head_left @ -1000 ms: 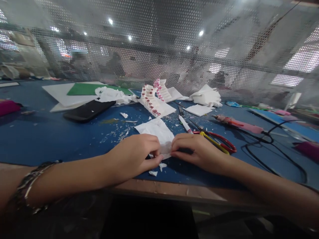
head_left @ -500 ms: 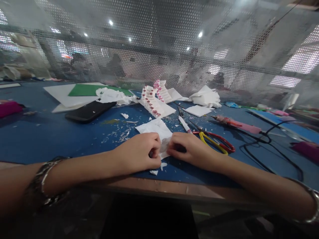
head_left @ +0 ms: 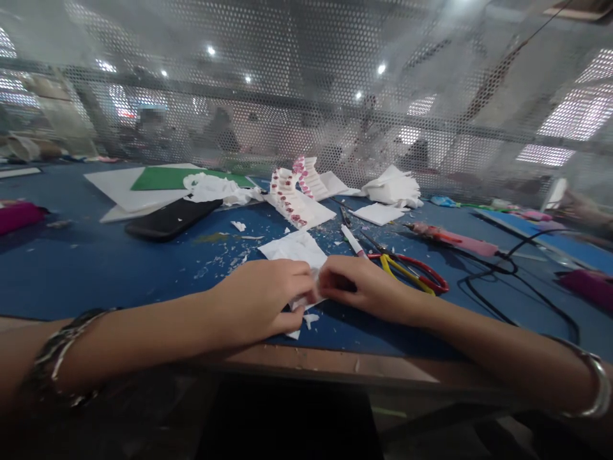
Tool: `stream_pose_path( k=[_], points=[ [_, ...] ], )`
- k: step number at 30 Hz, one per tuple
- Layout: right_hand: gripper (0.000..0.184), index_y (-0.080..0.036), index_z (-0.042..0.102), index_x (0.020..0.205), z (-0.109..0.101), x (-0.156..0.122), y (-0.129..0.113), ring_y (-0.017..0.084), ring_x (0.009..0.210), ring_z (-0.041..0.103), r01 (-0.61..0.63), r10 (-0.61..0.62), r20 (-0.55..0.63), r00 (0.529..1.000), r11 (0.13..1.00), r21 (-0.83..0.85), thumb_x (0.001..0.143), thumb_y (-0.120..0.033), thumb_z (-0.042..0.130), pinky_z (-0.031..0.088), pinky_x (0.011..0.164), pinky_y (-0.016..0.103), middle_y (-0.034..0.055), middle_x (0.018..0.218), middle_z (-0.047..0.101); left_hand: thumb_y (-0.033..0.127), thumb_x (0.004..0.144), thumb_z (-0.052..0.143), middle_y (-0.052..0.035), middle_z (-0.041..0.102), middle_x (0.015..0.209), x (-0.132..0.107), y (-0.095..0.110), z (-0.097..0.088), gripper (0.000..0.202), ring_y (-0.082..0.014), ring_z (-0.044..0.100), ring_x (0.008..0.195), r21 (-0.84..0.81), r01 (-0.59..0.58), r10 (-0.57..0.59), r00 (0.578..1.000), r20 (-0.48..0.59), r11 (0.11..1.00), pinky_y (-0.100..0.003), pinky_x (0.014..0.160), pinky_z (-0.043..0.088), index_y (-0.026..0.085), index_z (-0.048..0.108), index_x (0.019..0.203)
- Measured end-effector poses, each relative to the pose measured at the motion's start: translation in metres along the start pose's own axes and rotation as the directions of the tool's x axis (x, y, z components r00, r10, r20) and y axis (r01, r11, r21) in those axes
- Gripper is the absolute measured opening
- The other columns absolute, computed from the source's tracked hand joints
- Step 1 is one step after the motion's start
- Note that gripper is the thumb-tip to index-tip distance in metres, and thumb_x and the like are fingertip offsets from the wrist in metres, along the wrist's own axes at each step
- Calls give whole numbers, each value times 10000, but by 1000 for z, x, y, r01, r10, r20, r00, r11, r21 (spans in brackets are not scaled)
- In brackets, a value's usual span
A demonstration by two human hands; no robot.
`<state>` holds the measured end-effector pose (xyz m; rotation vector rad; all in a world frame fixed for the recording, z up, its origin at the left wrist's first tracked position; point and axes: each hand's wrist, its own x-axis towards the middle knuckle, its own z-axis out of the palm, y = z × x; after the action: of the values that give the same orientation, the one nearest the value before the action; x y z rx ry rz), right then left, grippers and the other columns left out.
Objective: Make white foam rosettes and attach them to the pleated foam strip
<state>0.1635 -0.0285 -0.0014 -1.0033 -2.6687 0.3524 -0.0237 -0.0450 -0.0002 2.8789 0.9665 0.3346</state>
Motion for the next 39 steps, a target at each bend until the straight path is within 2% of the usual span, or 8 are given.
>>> stream_pose_path(
  k=[3,6,9,13,17,25,34,39],
  points=[
    [55,-123,539,774,-5,1,7,65,603,434,67,-79,86,993,989,132,765,-137,486,373,566,184,-3,704,486,251,747,464,-2,580,781,-2,-1,-2,131,-145,528,690,30,-38,37,999,13,999,-243,591,360,180,573,763],
    [86,-126,582,782,-9,2,15,53,611,444,84,-120,132,984,964,252,751,-185,528,384,570,179,6,764,486,304,755,474,-3,588,756,-1,-1,-3,170,-141,534,648,41,6,-7,1000,14,999,-241,560,351,174,582,738],
    [92,-135,605,770,-9,3,20,45,585,444,65,-105,124,987,955,288,720,-204,569,377,537,174,-2,754,495,335,749,483,-8,584,756,1,0,-3,188,-148,540,661,23,54,-54,998,13,998,-242,563,356,174,581,748],
    [94,-134,620,747,-8,1,18,52,578,461,55,-73,63,995,965,258,718,-208,570,379,524,182,1,721,518,333,748,491,-10,580,766,0,2,-2,180,-152,537,675,-15,112,-111,993,30,994,-244,573,365,174,574,743],
    [101,-128,612,742,-7,-1,14,75,645,500,63,-71,35,997,977,205,740,-201,542,412,612,216,15,739,544,292,762,481,-10,584,782,-3,2,-2,160,-155,537,726,-58,131,-129,991,26,990,-247,620,381,172,575,715],
    [121,-124,554,737,-4,1,8,91,682,484,57,-60,38,997,996,67,788,-191,466,402,649,228,24,747,512,230,781,406,-49,575,766,-4,4,0,192,-169,535,709,21,126,-126,992,25,992,-270,621,391,138,568,737],
    [123,-124,528,699,-4,8,7,100,667,453,46,-44,60,997,998,-35,787,-182,464,373,637,228,19,714,472,261,687,459,5,559,815,3,-5,-2,139,-133,502,682,-120,247,-244,969,41,962,-243,600,358,167,539,624],
    [94,-127,521,703,-5,8,8,98,662,454,29,-29,71,997,1000,-3,770,-185,488,365,615,218,17,716,485,273,655,489,16,535,761,7,-12,-3,114,-114,477,634,-167,223,-210,974,88,961,-225,571,346,165,510,626]
  ],
)
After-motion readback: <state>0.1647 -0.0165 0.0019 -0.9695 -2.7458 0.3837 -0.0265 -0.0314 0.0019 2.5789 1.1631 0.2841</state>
